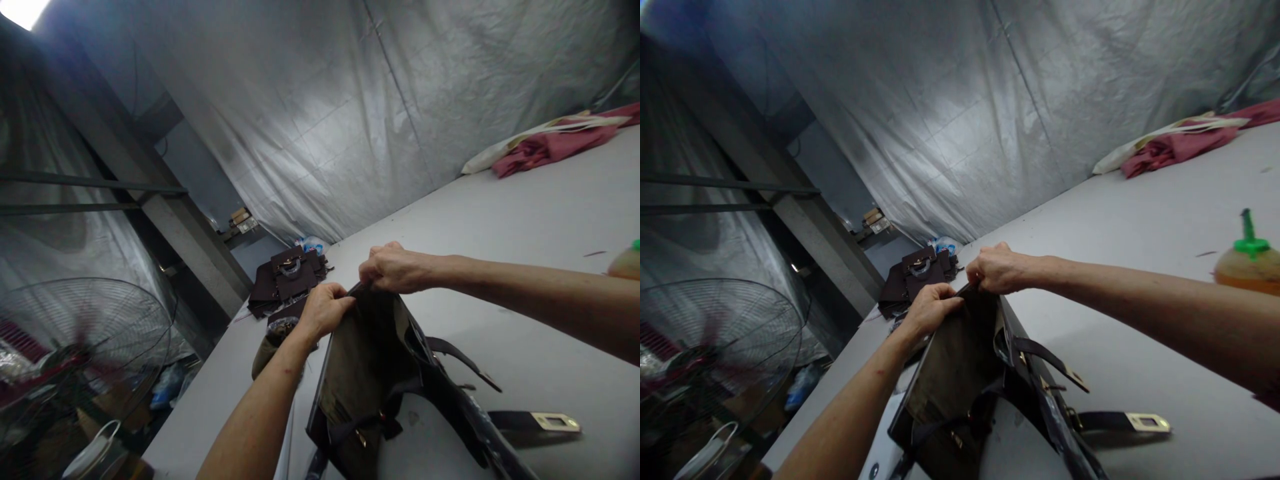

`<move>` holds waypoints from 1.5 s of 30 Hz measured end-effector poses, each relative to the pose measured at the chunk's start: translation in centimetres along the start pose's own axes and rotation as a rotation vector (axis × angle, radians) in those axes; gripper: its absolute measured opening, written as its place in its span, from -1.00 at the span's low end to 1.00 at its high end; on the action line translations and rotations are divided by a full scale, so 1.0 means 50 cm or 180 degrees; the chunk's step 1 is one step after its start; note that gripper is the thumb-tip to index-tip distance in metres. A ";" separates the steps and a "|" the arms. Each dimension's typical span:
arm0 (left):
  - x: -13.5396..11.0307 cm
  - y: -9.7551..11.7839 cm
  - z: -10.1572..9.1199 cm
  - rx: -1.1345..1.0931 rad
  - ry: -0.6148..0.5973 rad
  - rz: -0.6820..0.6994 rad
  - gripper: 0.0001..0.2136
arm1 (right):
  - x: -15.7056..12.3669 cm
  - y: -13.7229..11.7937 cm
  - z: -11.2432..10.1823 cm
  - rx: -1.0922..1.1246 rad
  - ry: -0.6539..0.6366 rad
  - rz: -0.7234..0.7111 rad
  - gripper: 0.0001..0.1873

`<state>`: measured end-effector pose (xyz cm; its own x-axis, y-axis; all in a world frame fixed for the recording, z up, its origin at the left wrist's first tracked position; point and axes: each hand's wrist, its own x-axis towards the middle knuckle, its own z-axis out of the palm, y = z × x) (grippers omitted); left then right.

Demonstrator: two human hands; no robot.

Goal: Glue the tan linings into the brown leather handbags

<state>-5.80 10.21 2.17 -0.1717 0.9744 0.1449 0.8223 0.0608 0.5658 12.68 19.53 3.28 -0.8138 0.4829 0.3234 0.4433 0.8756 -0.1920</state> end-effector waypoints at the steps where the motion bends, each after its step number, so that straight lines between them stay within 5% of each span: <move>1: 0.000 0.001 0.000 0.0003 -0.0001 0.0003 -0.90 | 0.001 0.001 0.000 0.0027 -0.0010 -0.0015 -0.79; 10: 0.001 0.001 0.001 0.0088 -0.0018 0.0102 -0.89 | 0.010 0.002 0.006 0.0071 -0.0121 -0.0123 -0.85; 24: 0.003 -0.005 -0.001 0.0247 -0.0096 0.0317 -0.88 | 0.001 0.013 0.026 0.0094 0.0454 -0.0332 -0.83; 45: 0.000 -0.005 0.008 -0.0122 -0.0222 0.0452 -0.92 | 0.008 0.002 0.021 0.0324 0.0207 -0.0359 -0.82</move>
<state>-5.79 10.26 1.67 -0.0159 0.9854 0.1696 0.8140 -0.0858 0.5744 11.99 19.81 2.40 -0.8287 0.3843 0.4069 0.3074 0.9201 -0.2430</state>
